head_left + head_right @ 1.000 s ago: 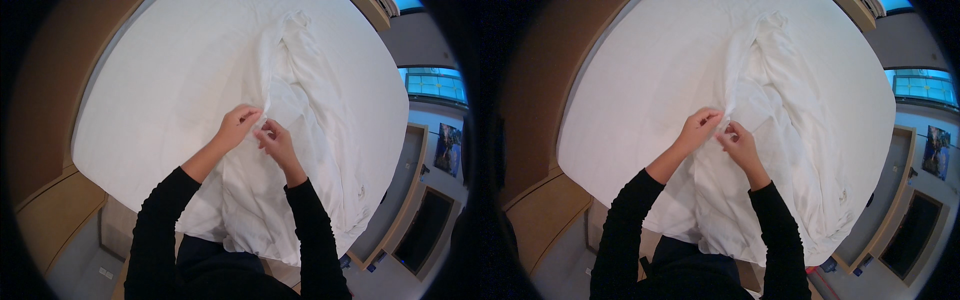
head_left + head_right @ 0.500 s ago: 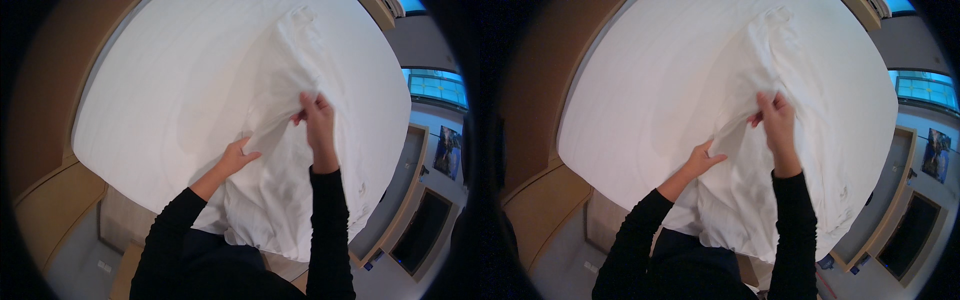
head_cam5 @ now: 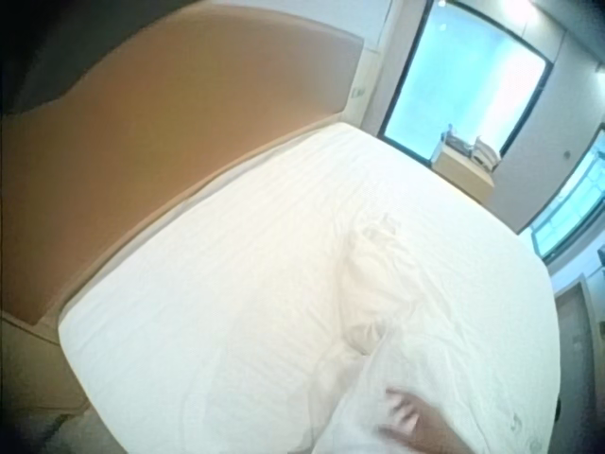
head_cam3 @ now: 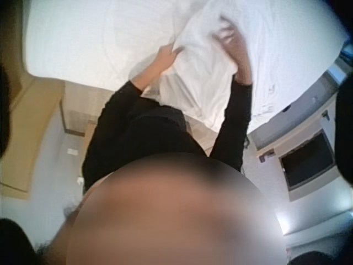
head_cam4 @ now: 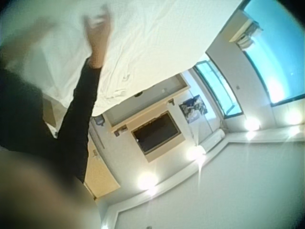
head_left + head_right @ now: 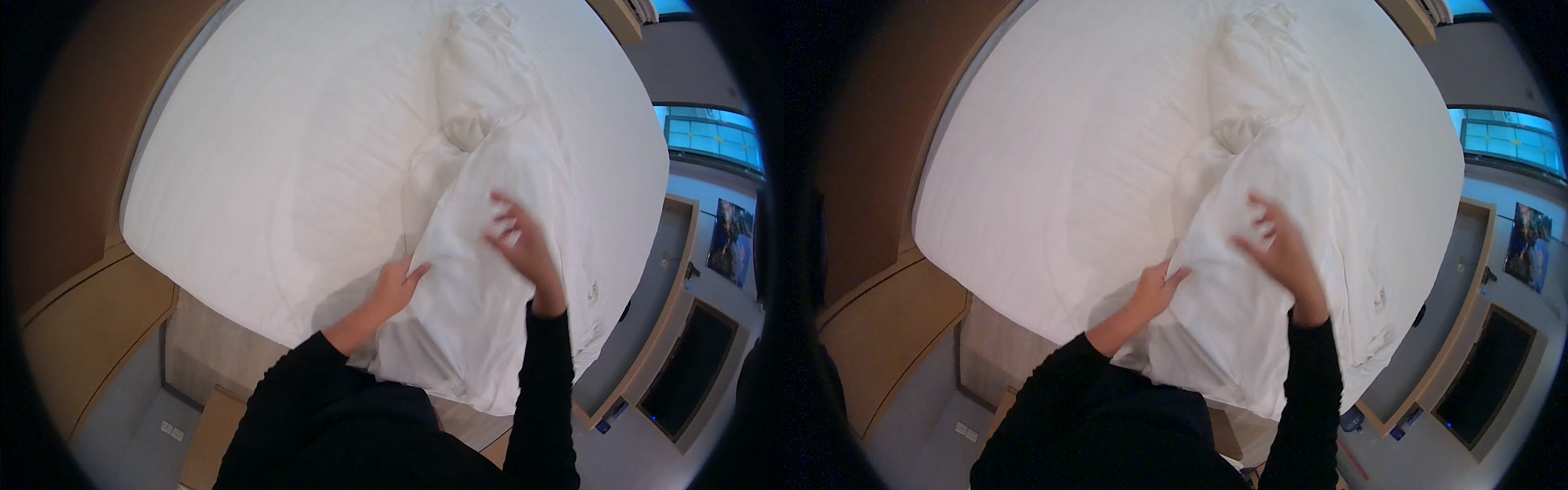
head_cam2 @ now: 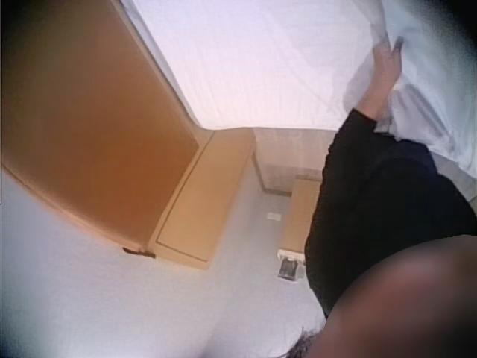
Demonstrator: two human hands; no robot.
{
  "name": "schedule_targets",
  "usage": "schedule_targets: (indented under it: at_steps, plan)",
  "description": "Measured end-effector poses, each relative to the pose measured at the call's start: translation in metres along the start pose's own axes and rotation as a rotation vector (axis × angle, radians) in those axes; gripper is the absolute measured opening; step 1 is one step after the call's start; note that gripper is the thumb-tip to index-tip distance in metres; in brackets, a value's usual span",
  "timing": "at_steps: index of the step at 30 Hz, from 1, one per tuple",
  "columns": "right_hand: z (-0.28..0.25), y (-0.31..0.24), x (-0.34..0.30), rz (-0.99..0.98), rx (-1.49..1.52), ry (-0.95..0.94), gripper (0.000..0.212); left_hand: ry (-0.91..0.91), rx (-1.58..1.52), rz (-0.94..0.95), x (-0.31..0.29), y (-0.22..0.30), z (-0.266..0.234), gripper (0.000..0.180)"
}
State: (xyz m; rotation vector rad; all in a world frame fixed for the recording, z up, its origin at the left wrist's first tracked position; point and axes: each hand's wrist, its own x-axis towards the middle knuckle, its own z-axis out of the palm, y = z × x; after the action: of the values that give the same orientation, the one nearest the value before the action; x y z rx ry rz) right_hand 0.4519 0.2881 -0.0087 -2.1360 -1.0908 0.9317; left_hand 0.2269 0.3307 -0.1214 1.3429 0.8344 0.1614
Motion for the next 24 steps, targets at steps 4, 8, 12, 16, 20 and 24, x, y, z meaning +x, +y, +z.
schedule_targets:
  at_steps: [4,8,12,16,20,24]
  plan:
    - [0.051,-0.01,-0.09,-0.05,0.086,-0.128,0.061,-0.186,0.008,0.186,0.018,0.076,-0.016,0.024]
    - [0.052,-0.019,-0.118,0.073,0.133,0.263,0.009,-0.236,-0.122,0.259,0.012,0.123,0.002,0.027]
    - [0.028,-0.023,-0.126,0.024,0.181,0.426,0.01,-0.045,-0.171,0.354,-0.004,0.103,0.019,0.053]
    - [0.023,-0.02,-0.133,0.022,0.24,0.453,0.015,-0.125,-0.172,0.118,-0.037,0.044,0.027,0.062]
    - [0.027,-0.014,-0.141,0.009,0.298,0.539,0.017,-0.227,0.028,0.03,-0.068,-0.018,0.028,0.048]
    - [0.012,-0.01,-0.148,0.048,0.375,0.763,0.018,-0.3,0.178,0.012,-0.099,-0.059,0.031,0.033]
